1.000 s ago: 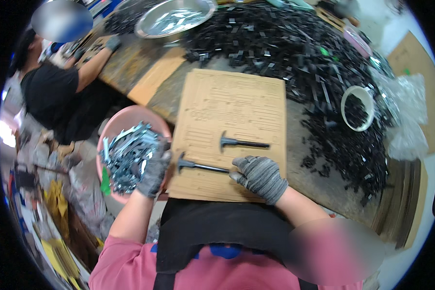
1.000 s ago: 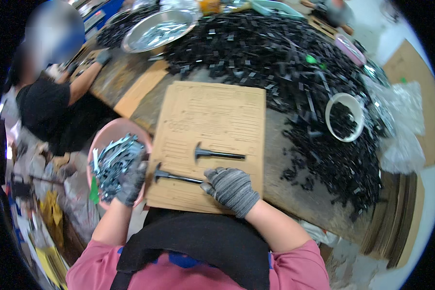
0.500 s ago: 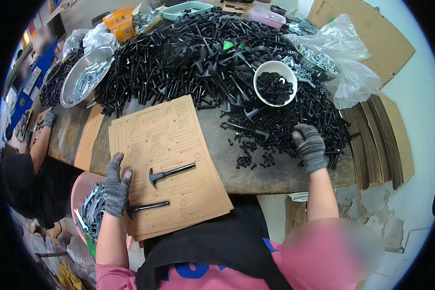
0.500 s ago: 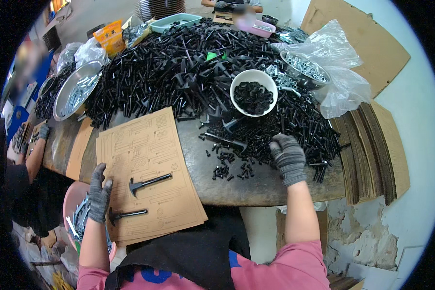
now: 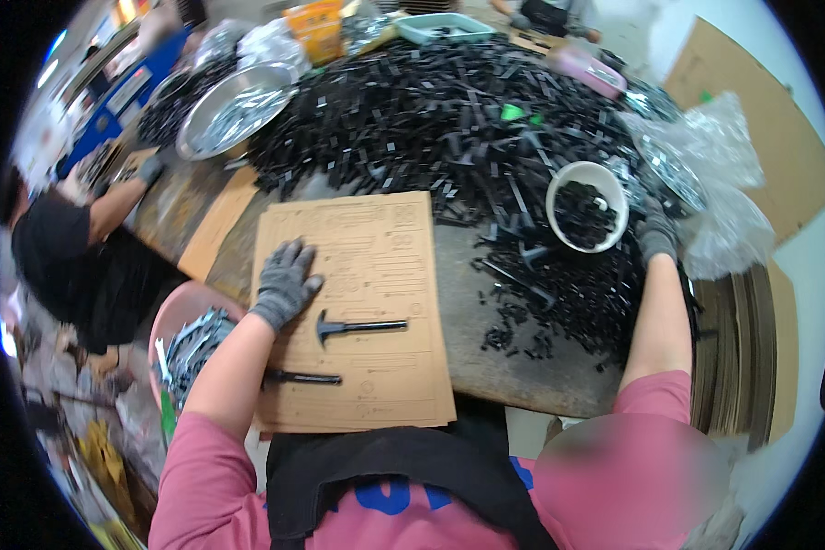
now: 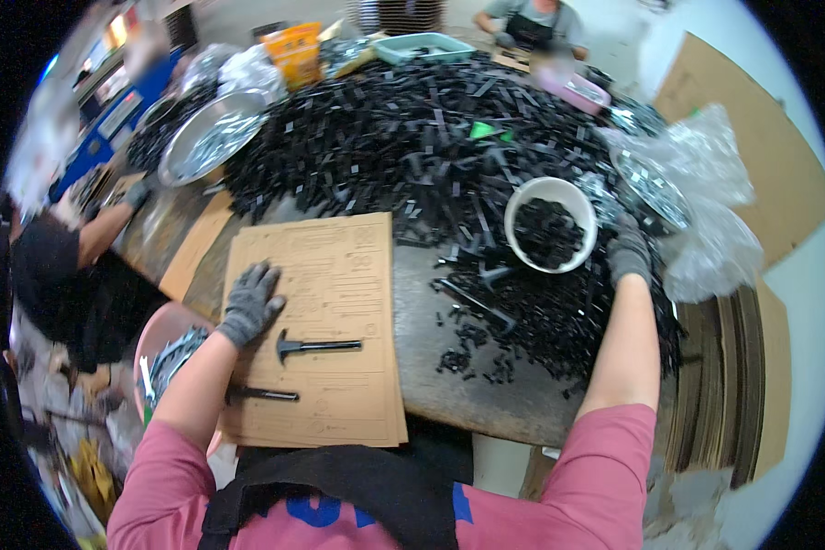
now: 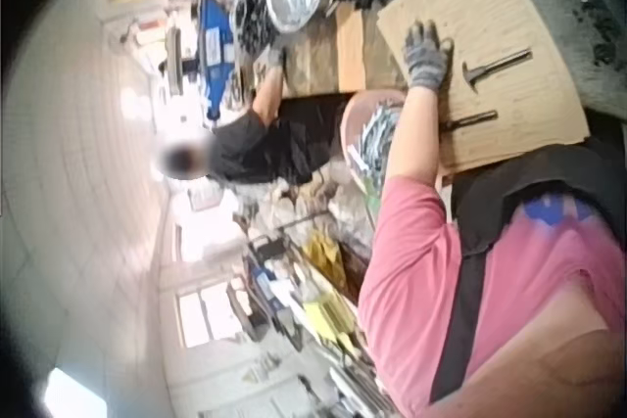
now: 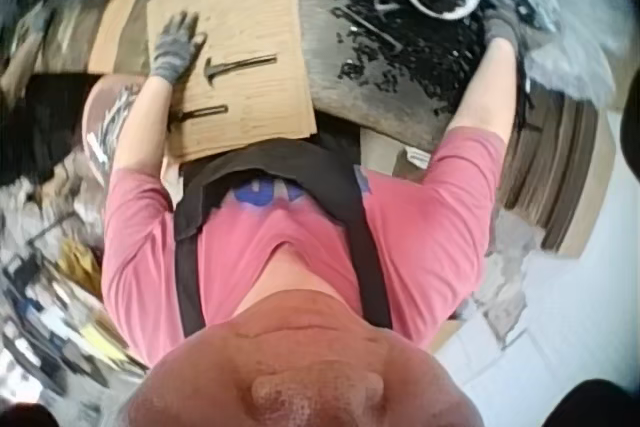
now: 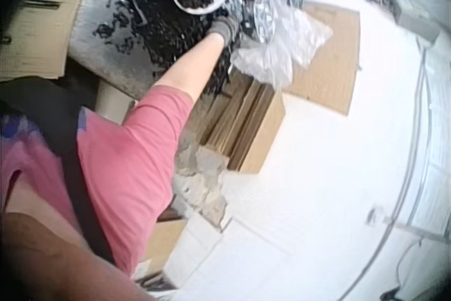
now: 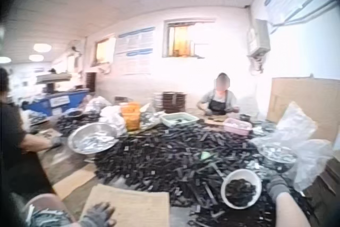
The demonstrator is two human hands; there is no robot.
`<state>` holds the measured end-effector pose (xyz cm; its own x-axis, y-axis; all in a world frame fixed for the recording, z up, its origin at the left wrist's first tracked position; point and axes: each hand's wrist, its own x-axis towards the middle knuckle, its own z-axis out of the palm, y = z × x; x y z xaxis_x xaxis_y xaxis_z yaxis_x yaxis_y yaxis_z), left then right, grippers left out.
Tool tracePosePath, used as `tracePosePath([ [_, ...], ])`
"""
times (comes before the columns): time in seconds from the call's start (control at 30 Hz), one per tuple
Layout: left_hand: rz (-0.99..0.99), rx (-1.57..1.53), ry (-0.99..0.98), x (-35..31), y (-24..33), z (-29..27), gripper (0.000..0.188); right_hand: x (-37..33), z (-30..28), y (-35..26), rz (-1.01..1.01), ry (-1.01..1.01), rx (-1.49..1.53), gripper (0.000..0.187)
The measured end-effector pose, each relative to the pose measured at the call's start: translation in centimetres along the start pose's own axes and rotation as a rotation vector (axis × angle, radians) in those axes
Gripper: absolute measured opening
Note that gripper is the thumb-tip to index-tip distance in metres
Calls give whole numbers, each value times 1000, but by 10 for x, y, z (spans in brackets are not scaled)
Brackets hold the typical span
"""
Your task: The person assembles small hardware sets by picking hammers, nails, and washers from piles and bowls, then placing them into designated slots on cardboard templates. The person repeats this process for multiple templates, arranging each component carefully before moving to the next.
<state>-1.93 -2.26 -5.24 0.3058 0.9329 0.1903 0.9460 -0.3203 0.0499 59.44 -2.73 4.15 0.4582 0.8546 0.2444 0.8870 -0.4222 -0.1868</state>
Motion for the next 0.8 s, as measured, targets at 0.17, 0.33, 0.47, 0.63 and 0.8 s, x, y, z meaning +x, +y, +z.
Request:
tracePosePath([
  [0.17, -19, 14, -32, -1, 9, -8, 54, 16, 4, -2, 57, -80, -265, 41],
  [0.33, -41, -5, -87, 2, 12, -11, 55, 33, 30, 62, -1, -134, 196, 25],
  [0.47, -87, 12, -114, -3, 12, -18, 56, 33, 36, 31, 56, -82, 254, 34],
  [0.63, -57, 9, -107, 0, 11, -16, 57, 68, 62, 78, 43, -251, 371, 38],
  [0.8, -70, -12, -113, -1, 14, -17, 56, 69, 62, 91, 119, -245, 431, 41],
])
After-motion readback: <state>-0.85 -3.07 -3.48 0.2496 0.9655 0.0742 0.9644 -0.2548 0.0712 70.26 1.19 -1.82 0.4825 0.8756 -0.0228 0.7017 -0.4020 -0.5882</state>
